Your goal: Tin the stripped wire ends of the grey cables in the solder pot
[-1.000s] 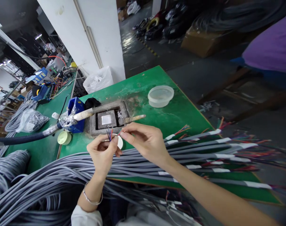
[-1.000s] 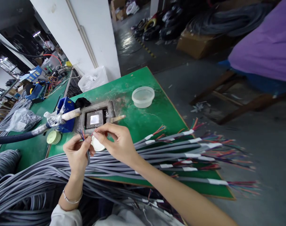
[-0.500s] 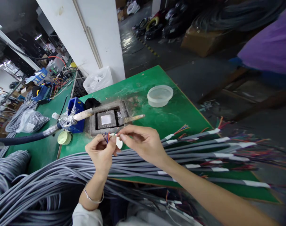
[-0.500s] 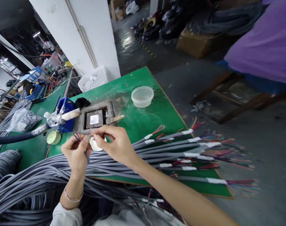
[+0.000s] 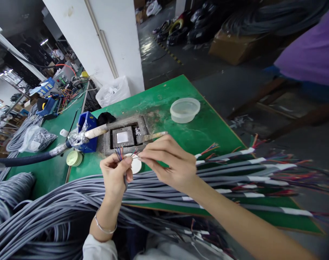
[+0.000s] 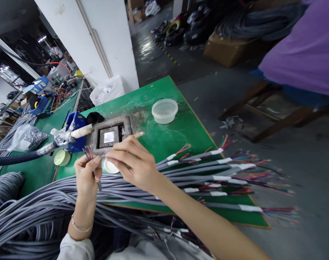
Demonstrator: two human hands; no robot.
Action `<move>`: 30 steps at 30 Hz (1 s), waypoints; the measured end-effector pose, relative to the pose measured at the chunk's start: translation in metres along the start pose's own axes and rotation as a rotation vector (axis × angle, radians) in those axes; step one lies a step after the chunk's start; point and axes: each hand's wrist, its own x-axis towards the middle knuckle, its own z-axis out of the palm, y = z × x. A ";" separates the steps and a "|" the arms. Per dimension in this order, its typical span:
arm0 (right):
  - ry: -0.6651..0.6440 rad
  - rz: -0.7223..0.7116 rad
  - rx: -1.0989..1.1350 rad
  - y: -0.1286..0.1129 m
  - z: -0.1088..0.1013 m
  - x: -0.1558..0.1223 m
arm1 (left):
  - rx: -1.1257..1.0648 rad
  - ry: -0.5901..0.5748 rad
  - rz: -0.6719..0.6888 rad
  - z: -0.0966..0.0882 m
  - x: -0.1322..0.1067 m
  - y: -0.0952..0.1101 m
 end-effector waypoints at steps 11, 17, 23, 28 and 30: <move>0.147 0.443 0.061 0.005 -0.008 0.007 | 0.119 -0.045 0.048 -0.014 0.002 0.001; 0.034 0.509 0.140 0.001 -0.005 0.006 | 0.116 -0.076 0.073 -0.017 0.002 0.002; -0.028 0.575 0.214 0.002 -0.004 0.006 | 0.155 -0.053 0.032 -0.011 -0.002 0.012; -0.282 0.697 0.383 0.001 0.000 0.005 | 0.161 -0.035 0.016 -0.005 -0.005 0.017; -0.323 0.715 0.406 0.001 0.001 0.005 | 0.177 -0.034 0.022 -0.005 -0.005 0.017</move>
